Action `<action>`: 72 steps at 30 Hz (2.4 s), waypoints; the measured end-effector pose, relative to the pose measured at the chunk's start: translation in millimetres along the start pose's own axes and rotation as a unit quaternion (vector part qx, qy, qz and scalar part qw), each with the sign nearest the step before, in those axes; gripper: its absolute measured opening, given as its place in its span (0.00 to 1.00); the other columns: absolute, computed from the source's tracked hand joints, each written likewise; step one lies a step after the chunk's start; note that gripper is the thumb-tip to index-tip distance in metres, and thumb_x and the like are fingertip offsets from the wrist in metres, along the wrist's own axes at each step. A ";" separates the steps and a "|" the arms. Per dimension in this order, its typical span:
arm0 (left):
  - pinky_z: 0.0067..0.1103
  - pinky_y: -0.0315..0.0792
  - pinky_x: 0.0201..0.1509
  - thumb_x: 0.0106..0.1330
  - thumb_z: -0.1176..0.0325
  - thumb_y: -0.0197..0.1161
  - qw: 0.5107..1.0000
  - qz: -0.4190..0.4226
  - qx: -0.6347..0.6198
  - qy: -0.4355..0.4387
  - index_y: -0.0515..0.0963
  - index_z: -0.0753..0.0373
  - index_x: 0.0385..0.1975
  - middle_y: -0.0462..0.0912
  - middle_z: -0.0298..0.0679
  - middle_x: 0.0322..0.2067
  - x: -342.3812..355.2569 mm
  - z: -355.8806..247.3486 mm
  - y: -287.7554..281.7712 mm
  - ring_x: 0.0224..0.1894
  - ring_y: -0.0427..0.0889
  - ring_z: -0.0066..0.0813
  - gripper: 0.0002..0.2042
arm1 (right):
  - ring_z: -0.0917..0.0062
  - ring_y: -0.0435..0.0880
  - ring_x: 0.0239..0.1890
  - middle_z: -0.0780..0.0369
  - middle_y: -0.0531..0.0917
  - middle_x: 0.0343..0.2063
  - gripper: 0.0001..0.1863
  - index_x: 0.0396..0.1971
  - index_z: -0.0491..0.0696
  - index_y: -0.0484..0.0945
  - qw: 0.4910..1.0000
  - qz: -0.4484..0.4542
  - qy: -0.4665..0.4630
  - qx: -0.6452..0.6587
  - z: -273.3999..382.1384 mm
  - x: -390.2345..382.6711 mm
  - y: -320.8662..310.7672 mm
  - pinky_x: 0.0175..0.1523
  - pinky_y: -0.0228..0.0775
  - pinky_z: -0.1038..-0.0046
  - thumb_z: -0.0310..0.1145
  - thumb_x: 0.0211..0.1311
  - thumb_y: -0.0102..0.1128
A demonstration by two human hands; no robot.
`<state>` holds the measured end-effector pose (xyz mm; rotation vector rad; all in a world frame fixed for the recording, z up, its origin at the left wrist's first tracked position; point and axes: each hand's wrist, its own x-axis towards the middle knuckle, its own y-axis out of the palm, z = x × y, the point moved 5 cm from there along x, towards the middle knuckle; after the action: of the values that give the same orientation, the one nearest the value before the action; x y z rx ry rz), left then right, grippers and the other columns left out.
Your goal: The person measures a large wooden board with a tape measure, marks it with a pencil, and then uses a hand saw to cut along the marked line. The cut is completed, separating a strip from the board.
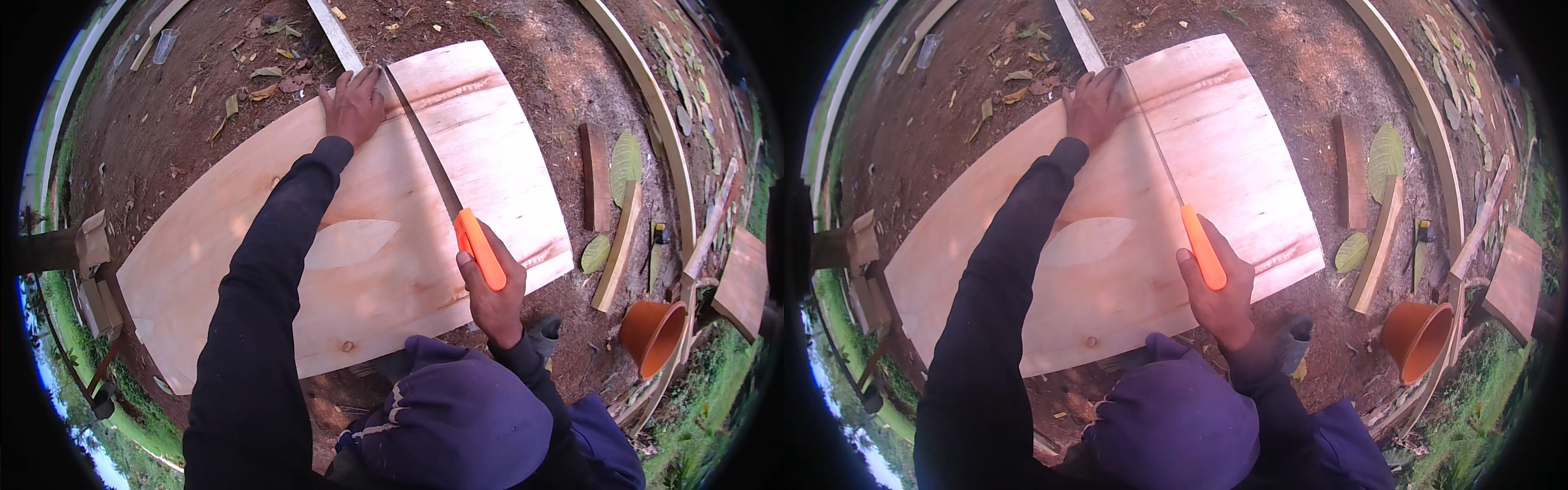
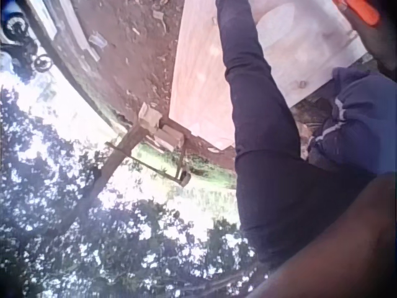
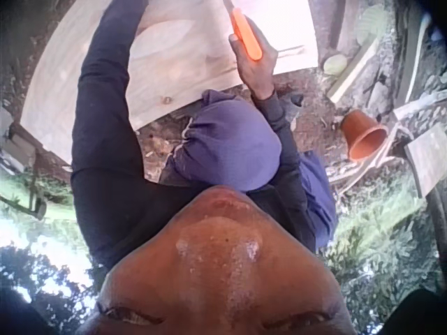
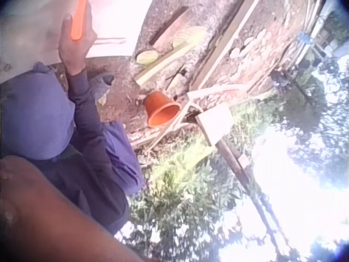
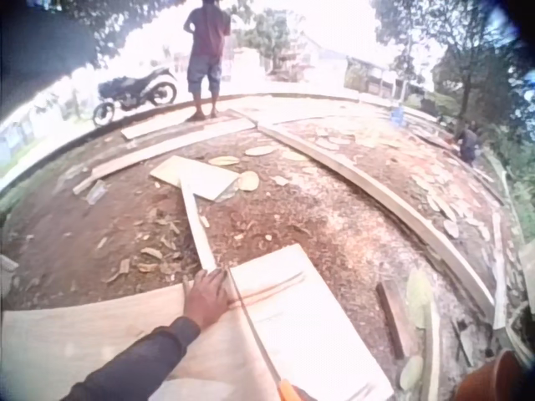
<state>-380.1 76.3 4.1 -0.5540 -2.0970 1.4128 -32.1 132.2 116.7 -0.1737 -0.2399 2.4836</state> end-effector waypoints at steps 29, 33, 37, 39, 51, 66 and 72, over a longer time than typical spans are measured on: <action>0.67 0.47 0.76 0.74 0.59 0.54 1.000 -0.016 0.016 0.008 0.76 0.54 0.69 0.75 0.30 0.71 0.5 -1.9 1.6 0.75 0.66 0.42 0.24 | 0.61 0.93 0.40 0.46 0.90 0.43 0.27 0.63 0.36 0.78 0.997 0.008 -0.009 -0.080 -6.1 -5.0 -12.4 0.45 0.83 0.68 0.27 0.65 0.69; 0.65 0.48 0.76 0.74 0.61 0.53 1.000 -0.003 0.015 0.001 0.75 0.57 0.69 0.74 0.34 0.71 -1.0 -4.4 0.5 0.75 0.65 0.47 0.24 | 0.61 0.93 0.40 0.46 0.90 0.42 0.27 0.63 0.36 0.79 0.996 0.014 0.010 -0.091 -2.4 -3.5 -15.3 0.46 0.83 0.68 0.27 0.64 0.69; 0.66 0.47 0.76 0.74 0.61 0.53 1.000 -0.011 0.026 0.012 0.75 0.57 0.68 0.74 0.34 0.71 -1.3 -4.0 0.7 0.75 0.65 0.45 0.24 | 0.61 0.93 0.40 0.45 0.89 0.42 0.27 0.62 0.36 0.79 0.995 0.016 0.006 -0.094 0.2 -5.5 -18.5 0.46 0.83 0.68 0.26 0.63 0.69; 0.67 0.47 0.76 0.74 0.60 0.53 0.999 -0.022 0.035 0.018 0.76 0.56 0.69 0.74 0.31 0.71 -1.9 -2.5 3.8 0.75 0.65 0.42 0.24 | 0.61 0.93 0.40 0.45 0.89 0.42 0.27 0.62 0.36 0.79 0.996 0.019 0.015 -0.084 -0.8 -1.0 -15.7 0.46 0.84 0.68 0.26 0.63 0.69; 0.65 0.49 0.76 0.74 0.61 0.53 0.999 -0.015 0.036 0.019 0.75 0.59 0.68 0.74 0.35 0.71 -1.3 -6.5 1.5 0.75 0.65 0.45 0.23 | 0.65 0.93 0.40 0.47 0.90 0.43 0.27 0.63 0.34 0.77 0.997 0.032 -0.009 -0.072 -0.2 36.6 -3.8 0.45 0.83 0.70 0.23 0.64 0.68; 0.56 0.50 0.80 0.75 0.58 0.53 0.997 -0.070 0.015 -0.021 0.78 0.59 0.65 0.74 0.48 0.68 -3.8 -0.2 2.0 0.72 0.69 0.49 0.23 | 0.70 0.91 0.33 0.49 0.90 0.35 0.26 0.63 0.36 0.79 0.998 0.006 -0.016 -0.060 -1.9 47.8 9.2 0.40 0.81 0.72 0.24 0.65 0.68; 0.54 0.53 0.78 0.75 0.58 0.55 0.996 -0.083 0.026 -0.019 0.80 0.58 0.64 0.75 0.51 0.61 -1.3 -4.5 0.5 0.66 0.72 0.52 0.22 | 0.67 0.92 0.32 0.49 0.90 0.36 0.25 0.62 0.36 0.79 0.996 -0.004 -0.042 -0.084 4.9 27.6 1.9 0.40 0.82 0.70 0.24 0.65 0.68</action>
<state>-376.2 78.9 4.7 -0.3258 -2.0779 1.3875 -56.0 146.8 119.2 -0.1372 -0.4837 2.4648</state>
